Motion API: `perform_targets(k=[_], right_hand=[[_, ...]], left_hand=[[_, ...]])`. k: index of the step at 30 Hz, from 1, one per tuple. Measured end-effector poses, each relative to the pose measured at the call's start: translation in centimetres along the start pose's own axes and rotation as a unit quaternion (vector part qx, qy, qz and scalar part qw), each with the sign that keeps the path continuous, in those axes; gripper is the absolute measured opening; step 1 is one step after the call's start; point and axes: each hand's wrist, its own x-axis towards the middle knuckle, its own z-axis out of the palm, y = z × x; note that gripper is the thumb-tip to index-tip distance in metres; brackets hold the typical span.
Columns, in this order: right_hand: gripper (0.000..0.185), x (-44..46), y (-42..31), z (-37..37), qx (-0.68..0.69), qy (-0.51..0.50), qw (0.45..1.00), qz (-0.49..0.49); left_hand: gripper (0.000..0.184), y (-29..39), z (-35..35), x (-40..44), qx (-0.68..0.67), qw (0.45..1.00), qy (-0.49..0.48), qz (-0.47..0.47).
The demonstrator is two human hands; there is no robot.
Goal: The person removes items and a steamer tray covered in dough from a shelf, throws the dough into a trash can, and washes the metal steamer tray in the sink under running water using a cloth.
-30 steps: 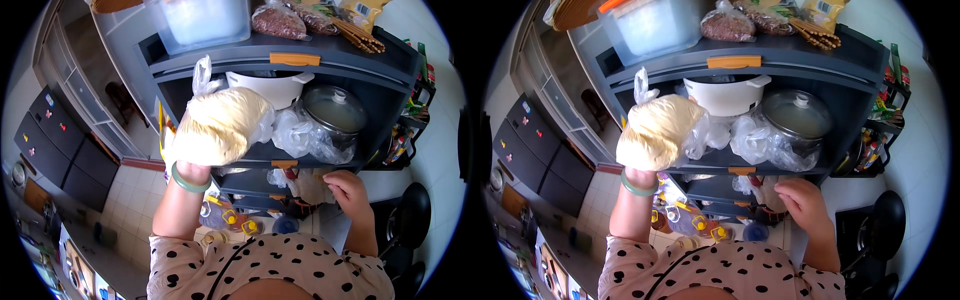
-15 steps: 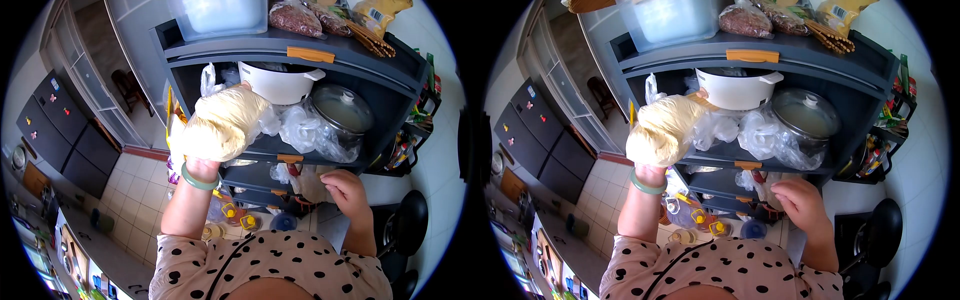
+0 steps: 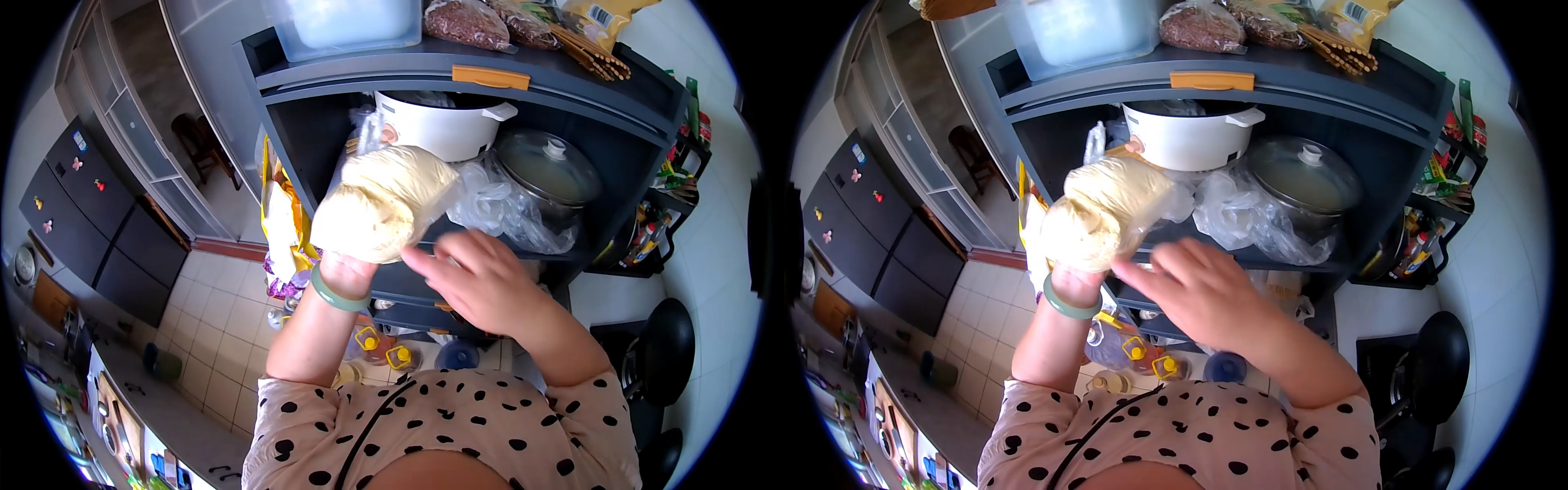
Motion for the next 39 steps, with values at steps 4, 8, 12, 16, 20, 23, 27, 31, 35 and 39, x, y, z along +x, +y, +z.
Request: perform_targets(k=[4,8,12,16,20,23,27,31,35,39], right_hand=[[0.049,0.6,0.4,0.7,-0.013,-0.006,1.000,0.014],[0.034,-0.9,0.9,-2.0,0.081,-0.054,0.995,-0.006],[0.030,-1.5,1.8,-4.3,0.061,-0.030,0.998,0.005],[0.025,-1.3,1.9,-6.5,0.017,-0.002,1.000,-0.007],[0.019,0.8,4.7,-10.1,-0.170,0.113,0.978,-0.047],[0.020,3.7,7.7,-14.1,-0.297,0.186,0.936,-0.038],[0.026,5.0,12.7,-16.3,-0.355,0.175,0.913,0.096],[0.027,4.1,16.3,-19.4,-0.307,0.122,0.917,0.224],[0.027,3.1,17.3,-21.3,-0.304,0.191,0.899,0.252],[0.027,2.4,16.3,-21.7,-0.291,0.263,0.896,0.209]], left_hand=[[0.050,-1.0,-2.1,0.7,0.120,0.992,0.008,0.033],[0.039,0.6,-1.2,-1.0,0.052,0.996,0.036,-0.057],[0.011,1.6,4.1,-2.6,0.393,0.912,0.052,0.102],[0.015,2.3,8.2,-1.8,0.689,0.705,-0.061,0.159],[0.020,4.2,11.9,0.9,0.690,0.693,-0.079,0.194],[0.020,5.1,14.8,2.7,0.651,0.741,-0.063,0.152],[0.018,5.2,16.8,5.8,0.602,0.775,-0.095,0.168],[0.019,5.4,17.8,8.8,0.616,0.758,-0.111,0.184],[0.022,4.2,19.2,11.7,0.604,0.765,-0.097,0.201],[0.019,2.7,20.8,15.7,0.596,0.761,-0.133,0.220]])
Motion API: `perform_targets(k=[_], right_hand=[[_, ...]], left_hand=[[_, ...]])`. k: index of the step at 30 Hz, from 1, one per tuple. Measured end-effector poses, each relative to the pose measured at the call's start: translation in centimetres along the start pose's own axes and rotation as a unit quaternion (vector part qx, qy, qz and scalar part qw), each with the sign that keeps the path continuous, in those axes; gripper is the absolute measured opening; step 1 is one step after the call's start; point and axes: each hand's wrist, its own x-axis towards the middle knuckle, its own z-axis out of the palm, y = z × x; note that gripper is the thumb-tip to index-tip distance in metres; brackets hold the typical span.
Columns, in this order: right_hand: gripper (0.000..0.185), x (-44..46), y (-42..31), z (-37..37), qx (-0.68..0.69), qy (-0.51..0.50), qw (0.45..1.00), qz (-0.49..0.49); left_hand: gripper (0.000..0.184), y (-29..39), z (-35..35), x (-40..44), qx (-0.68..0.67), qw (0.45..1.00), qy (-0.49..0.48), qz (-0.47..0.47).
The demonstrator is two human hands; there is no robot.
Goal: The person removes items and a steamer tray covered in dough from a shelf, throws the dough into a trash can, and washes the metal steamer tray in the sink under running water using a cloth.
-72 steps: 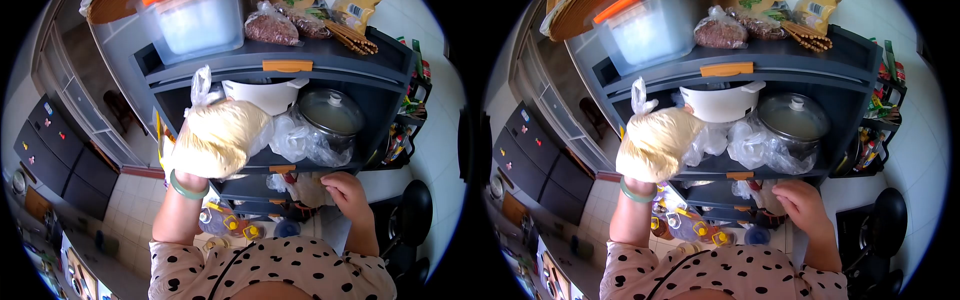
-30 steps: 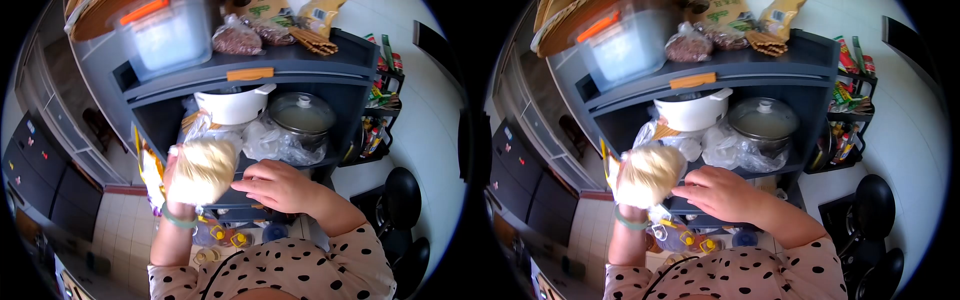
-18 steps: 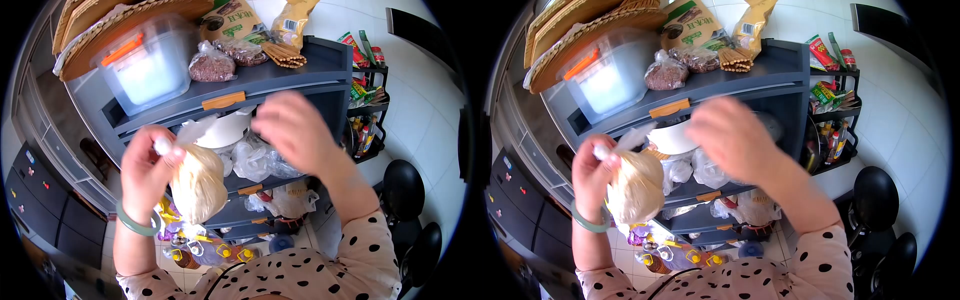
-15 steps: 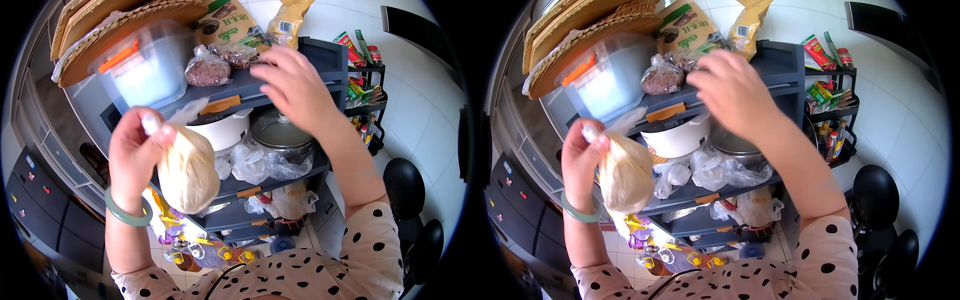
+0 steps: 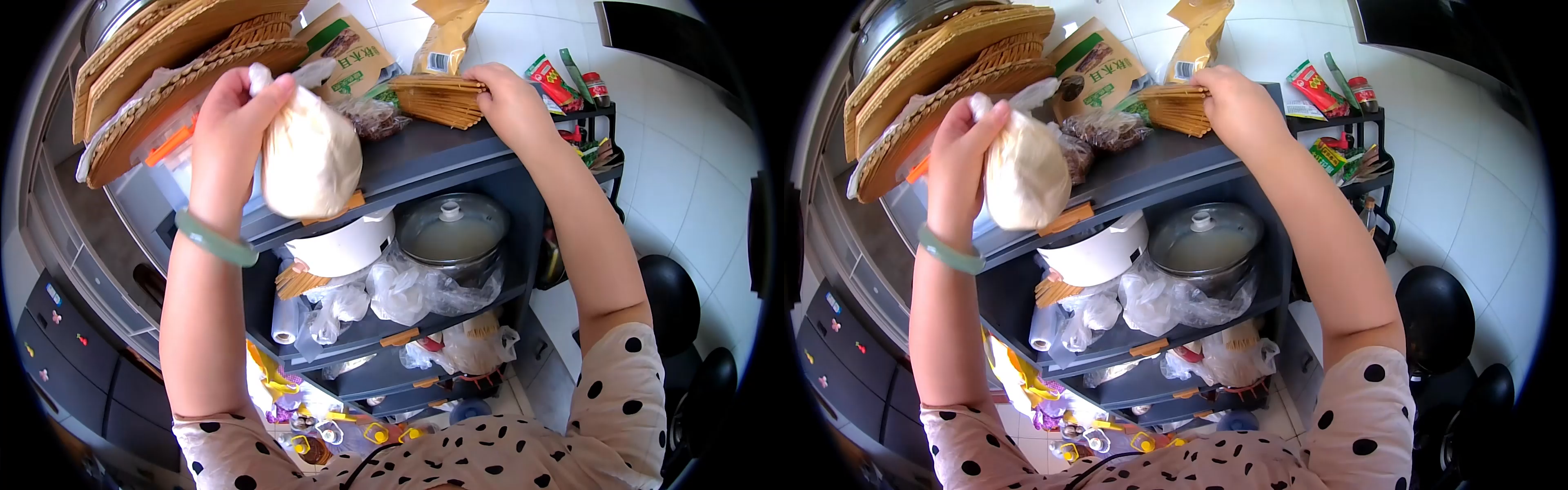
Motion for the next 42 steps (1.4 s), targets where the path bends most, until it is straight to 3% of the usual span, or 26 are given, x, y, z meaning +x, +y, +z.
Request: perform_targets(k=[7,11,13,15,16,19,20,23,24,27,29,30,31,33,36,37,40,42], right_hand=[[0.028,1.1,0.0,-3.1,-0.001,0.162,0.982,-0.101],[0.027,2.4,0.0,-4.0,-0.007,0.207,0.971,-0.116],[0.027,2.7,0.2,-4.0,-0.001,0.207,0.971,-0.118],[0.027,2.7,0.4,-3.8,0.007,0.199,0.973,-0.112],[0.027,2.7,0.6,-3.5,0.011,0.192,0.975,-0.108],[0.027,2.9,1.3,-2.1,0.024,0.174,0.980,-0.098],[0.027,3.1,1.5,-1.4,0.030,0.166,0.981,-0.097],[0.027,3.7,2.3,0.9,0.067,0.113,0.987,-0.089],[0.028,4.0,2.9,1.7,0.051,0.053,0.993,-0.094],[0.036,2.3,3.6,2.6,0.007,-0.204,0.977,-0.063],[0.045,2.2,3.9,2.2,0.024,-0.380,0.923,0.053],[0.047,1.9,5.6,2.7,0.062,-0.359,0.930,0.037],[0.047,1.4,4.9,2.1,0.067,-0.319,0.945,0.028],[0.050,1.1,4.4,1.2,0.061,-0.288,0.955,0.035],[0.050,-0.8,-1.0,0.6,0.155,-0.190,0.968,0.058],[0.046,-1.1,-0.5,0.8,0.163,-0.147,0.974,0.060],[0.053,-0.1,5.5,0.5,0.063,-0.138,0.985,-0.079],[0.050,-0.9,5.3,-0.1,0.014,-0.039,0.997,-0.058]], left_hand=[[0.025,-3.4,4.5,6.4,0.112,0.992,0.048,0.029],[0.030,-4.4,7.2,7.4,0.329,0.941,0.058,0.059],[0.032,-6.2,7.8,7.8,0.365,0.930,-0.038,0.014],[0.043,-5.8,9.0,6.3,0.483,0.851,-0.193,-0.075],[0.055,-6.3,9.6,6.1,0.523,0.811,-0.226,-0.129],[0.060,-6.9,7.9,5.9,0.276,0.934,-0.157,-0.162],[0.056,-7.0,7.0,6.0,0.274,0.948,-0.131,-0.099],[0.034,-5.2,4.1,4.5,0.248,0.965,-0.077,0.031],[0.032,-4.9,2.9,3.7,0.255,0.963,-0.065,0.052],[0.024,-3.8,-0.1,-0.4,0.252,0.967,-0.021,0.040],[0.023,-3.5,-2.4,-3.3,0.271,0.961,-0.011,0.055],[0.022,-3.6,-3.7,-4.7,0.272,0.960,-0.011,0.071],[0.024,-3.4,-5.0,-6.2,0.312,0.950,-0.006,0.031],[0.020,-3.8,-6.4,-9.2,0.264,0.962,0.052,0.039],[0.015,-5.9,-9.3,-14.0,0.226,0.973,0.050,0.022],[0.014,-6.8,-10.0,-15.6,0.246,0.967,0.060,0.000],[0.016,-10.0,-11.0,-19.2,0.232,0.959,0.072,-0.143],[0.019,-12.6,-11.8,-20.9,0.251,0.940,0.055,-0.224]])
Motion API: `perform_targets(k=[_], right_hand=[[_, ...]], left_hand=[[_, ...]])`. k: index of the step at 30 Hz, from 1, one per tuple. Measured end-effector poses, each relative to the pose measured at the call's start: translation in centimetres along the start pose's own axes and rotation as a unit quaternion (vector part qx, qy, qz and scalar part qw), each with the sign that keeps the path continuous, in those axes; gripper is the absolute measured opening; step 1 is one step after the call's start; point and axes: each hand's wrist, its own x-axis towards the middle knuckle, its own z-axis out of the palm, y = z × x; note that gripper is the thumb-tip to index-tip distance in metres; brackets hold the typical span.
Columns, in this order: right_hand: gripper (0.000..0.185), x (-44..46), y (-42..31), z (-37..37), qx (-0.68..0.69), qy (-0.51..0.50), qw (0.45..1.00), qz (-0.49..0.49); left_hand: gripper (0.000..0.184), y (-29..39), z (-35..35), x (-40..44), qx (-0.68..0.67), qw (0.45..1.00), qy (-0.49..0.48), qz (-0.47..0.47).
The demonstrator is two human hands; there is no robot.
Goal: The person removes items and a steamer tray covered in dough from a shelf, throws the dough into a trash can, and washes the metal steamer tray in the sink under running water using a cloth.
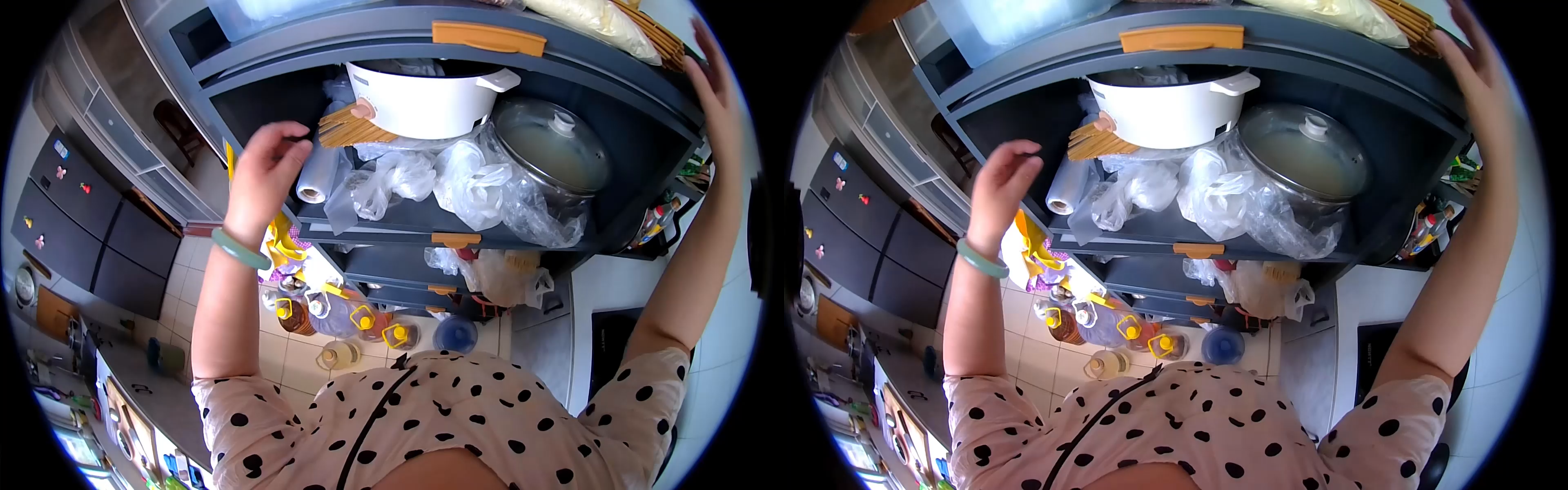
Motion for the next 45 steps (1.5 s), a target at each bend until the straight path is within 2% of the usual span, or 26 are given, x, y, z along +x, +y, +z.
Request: perform_targets(k=[1,3,5,7,9,10,11,12,13,15,16,17,19,23,26,30,33,35,37,39,42,45], right_hand=[[0.049,-0.6,-0.3,-0.5,-0.027,0.048,0.998,0.010],[0.033,-2.9,-3.0,-0.9,-0.063,0.165,0.977,0.121],[0.025,-4.9,-7.4,-0.8,0.012,0.194,0.980,0.035],[0.020,-7.6,-8.8,-1.2,0.121,0.111,0.982,-0.097],[0.017,-9.4,-13.7,2.5,0.177,0.007,0.971,-0.162],[0.019,-8.7,-16.0,3.5,0.147,-0.110,0.963,-0.195],[0.018,-8.8,-16.8,5.4,0.166,-0.165,0.954,-0.187],[0.020,-8.9,-17.7,7.6,0.155,-0.178,0.956,-0.177],[0.023,-8.8,-18.3,9.8,0.143,-0.189,0.957,-0.166],[0.031,-8.0,-18.8,13.8,0.125,-0.143,0.969,-0.159],[0.034,-7.4,-19.1,15.7,0.101,-0.128,0.975,-0.151],[0.038,-6.9,-19.0,17.3,0.077,-0.113,0.980,-0.143],[0.041,-6.6,-18.1,20.3,0.010,-0.193,0.977,-0.090],[0.048,-4.2,-17.8,21.3,-0.033,-0.361,0.932,-0.012],[0.050,-3.7,-16.9,21.7,0.042,-0.356,0.930,0.079],[0.050,-3.0,-17.6,20.6,0.051,-0.379,0.916,0.123],[0.047,-3.7,-17.5,20.9,0.044,-0.340,0.934,0.098],[0.044,-3.6,-17.9,20.5,0.035,-0.342,0.936,0.070],[0.042,-4.2,-18.0,20.5,0.022,-0.323,0.946,0.029],[0.039,-5.0,-18.0,21.0,0.005,-0.279,0.960,-0.034],[0.037,-6.4,-18.6,20.9,0.014,-0.172,0.978,-0.116],[0.038,-8.6,-22.2,18.6,0.136,-0.115,0.976,-0.126]], left_hand=[[0.022,-1.8,0.2,0.0,0.012,0.999,-0.034,-0.029],[0.027,-3.1,1.0,0.1,0.075,0.992,-0.076,-0.069],[0.033,-4.9,1.8,0.4,0.171,0.982,-0.077,-0.018],[0.034,-6.0,2.6,1.5,0.213,0.974,-0.063,0.040],[0.044,-7.3,3.6,3.3,0.213,0.975,-0.056,0.026],[0.048,-8.3,4.2,4.5,0.217,0.974,-0.055,0.016],[0.053,-9.1,4.6,5.4,0.222,0.973,-0.055,0.007],[0.066,-9.4,4.9,6.2,0.261,0.962,-0.070,-0.023],[0.069,-9.3,5.0,6.8,0.259,0.957,-0.115,-0.064],[0.075,-9.1,5.1,7.7,0.251,0.935,-0.205,-0.143],[0.061,-9.0,5.4,7.1,0.285,0.941,-0.159,-0.094],[0.055,-9.1,5.2,7.4,0.291,0.938,-0.169,-0.080],[0.044,-9.6,4.6,8.2,0.303,0.933,-0.189,-0.054],[0.023,-10.3,4.3,7.5,0.326,0.937,-0.121,0.003],[0.016,-9.9,3.4,6.2,0.333,0.941,-0.034,0.049],[0.011,-7.0,1.8,2.2,0.338,0.930,0.061,0.129],[0.009,-4.4,0.0,-1.8,0.313,0.927,0.103,0.182],[0.010,-3.3,-1.8,-4.8,0.316,0.923,0.130,0.176],[0.011,-2.1,-3.6,-7.6,0.314,0.927,0.156,0.130],[0.014,-2.2,-5.0,-10.0,0.330,0.915,0.192,0.127],[0.017,-3.1,-6.3,-13.3,0.245,0.939,0.228,0.074],[0.018,-4.7,-6.9,-16.4,0.192,0.939,0.282,0.044]])
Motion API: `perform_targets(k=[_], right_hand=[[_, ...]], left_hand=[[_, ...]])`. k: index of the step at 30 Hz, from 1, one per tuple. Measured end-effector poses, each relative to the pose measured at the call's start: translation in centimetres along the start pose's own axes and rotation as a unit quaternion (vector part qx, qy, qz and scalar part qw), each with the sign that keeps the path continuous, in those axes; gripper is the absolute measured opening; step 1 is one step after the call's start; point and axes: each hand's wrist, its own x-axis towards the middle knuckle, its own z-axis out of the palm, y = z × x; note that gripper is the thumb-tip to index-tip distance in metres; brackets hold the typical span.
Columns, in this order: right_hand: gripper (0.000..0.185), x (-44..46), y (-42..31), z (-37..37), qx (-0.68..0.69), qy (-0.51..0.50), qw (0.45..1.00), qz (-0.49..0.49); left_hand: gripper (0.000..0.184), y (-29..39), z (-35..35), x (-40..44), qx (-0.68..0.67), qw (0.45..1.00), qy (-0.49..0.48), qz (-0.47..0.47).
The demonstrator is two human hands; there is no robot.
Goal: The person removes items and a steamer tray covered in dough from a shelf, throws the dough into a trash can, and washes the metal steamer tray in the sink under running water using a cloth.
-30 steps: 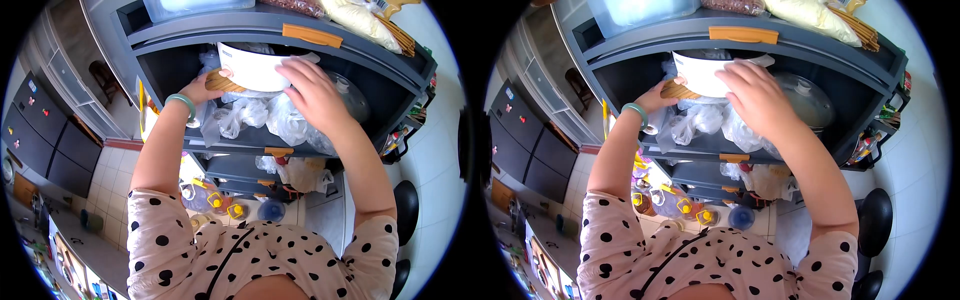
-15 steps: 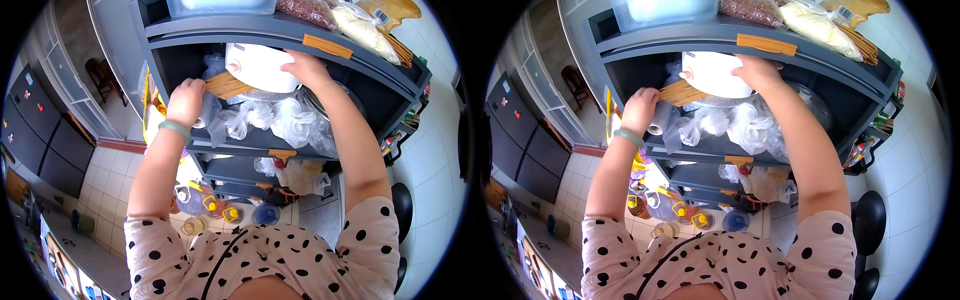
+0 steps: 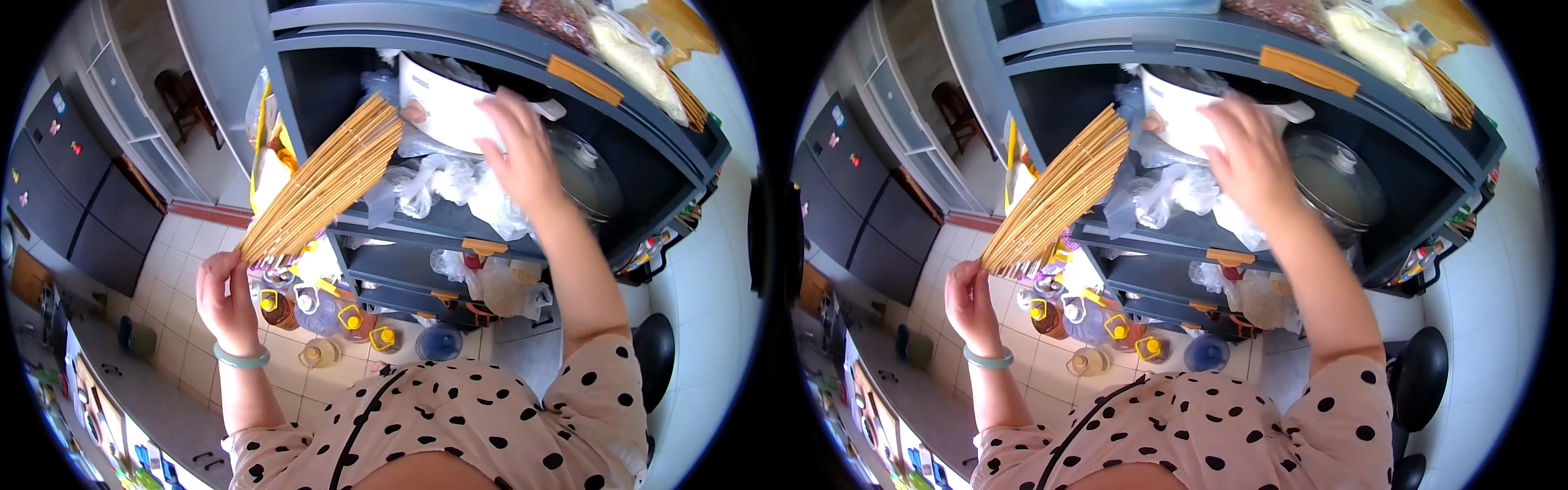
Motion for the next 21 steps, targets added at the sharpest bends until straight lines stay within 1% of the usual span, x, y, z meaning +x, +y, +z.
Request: perform_targets(k=[1,2,3,4,5,6,8,9,10,12,13,15,16,17,18,19,20,21], right_hand=[[0.040,-1.8,-1.6,0.8,0.161,-0.070,0.982,0.065],[0.042,-3.9,-3.4,1.8,0.315,-0.139,0.930,0.129],[0.045,-5.3,-5.7,2.4,0.431,-0.202,0.859,0.186],[0.048,-6.3,-8.1,3.2,0.535,-0.261,0.766,0.242],[0.051,-7.1,-9.8,4.4,0.657,-0.244,0.646,0.304],[0.055,-7.6,-11.2,5.5,0.755,-0.218,0.505,0.358],[0.054,-7.8,-12.5,7.3,0.825,-0.158,0.384,0.384],[0.036,-8.1,-13.1,7.7,0.826,-0.086,0.370,0.416],[0.034,-8.4,-13.0,8.1,0.817,-0.095,0.385,0.420],[0.028,-8.6,-13.2,8.5,0.797,-0.117,0.409,0.429],[0.023,-8.7,-13.4,8.4,0.796,-0.127,0.391,0.443],[0.023,-8.5,-14.0,8.2,0.790,-0.178,0.395,0.434],[0.024,-8.5,-14.4,8.3,0.787,-0.205,0.395,0.426],[0.025,-8.7,-14.8,8.5,0.791,-0.218,0.409,0.399],[0.025,-8.7,-15.2,8.5,0.772,-0.250,0.431,0.395],[0.026,-8.6,-15.7,8.3,0.752,-0.279,0.452,0.389],[0.027,-8.6,-16.2,8.2,0.731,-0.308,0.473,0.383],[0.030,-8.8,-16.3,8.4,0.748,-0.331,0.466,0.338]], left_hand=[[0.018,-0.5,-0.2,-1.0,-0.017,1.000,0.018,-0.011],[0.018,-0.8,-0.4,-2.1,-0.034,0.999,0.035,-0.022],[0.019,-0.8,-0.3,-3.2,-0.049,0.998,0.036,-0.034],[0.019,-0.6,0.1,-4.4,-0.083,0.995,0.032,-0.042],[0.019,0.0,0.4,-5.5,-0.096,0.994,0.006,-0.043],[0.020,0.5,0.7,-6.6,-0.112,0.993,-0.022,-0.043],[0.022,0.7,1.2,-8.0,-0.030,0.987,-0.132,0.081],[0.021,1.0,1.6,-8.9,-0.070,0.981,-0.177,0.037],[0.022,1.3,1.3,-9.3,-0.088,0.969,-0.229,0.021],[0.032,0.5,0.7,-10.4,-0.113,0.972,-0.206,-0.015],[0.037,0.2,0.6,-10.6,-0.097,0.976,-0.186,-0.056],[0.051,0.2,1.3,-10.0,-0.083,0.975,-0.139,-0.149],[0.055,-0.6,1.9,-9.9,-0.076,0.970,-0.163,-0.162],[0.062,-1.1,2.4,-10.2,-0.132,0.956,-0.180,-0.189],[0.069,-1.4,2.7,-10.4,-0.189,0.938,-0.197,-0.213],[0.076,-1.3,2.8,-10.2,-0.274,0.896,-0.239,-0.256],[0.084,-1.0,3.0,-10.0,-0.356,0.842,-0.277,-0.297],[0.092,0.0,3.1,-8.9,-0.510,0.734,-0.302,-0.332]])
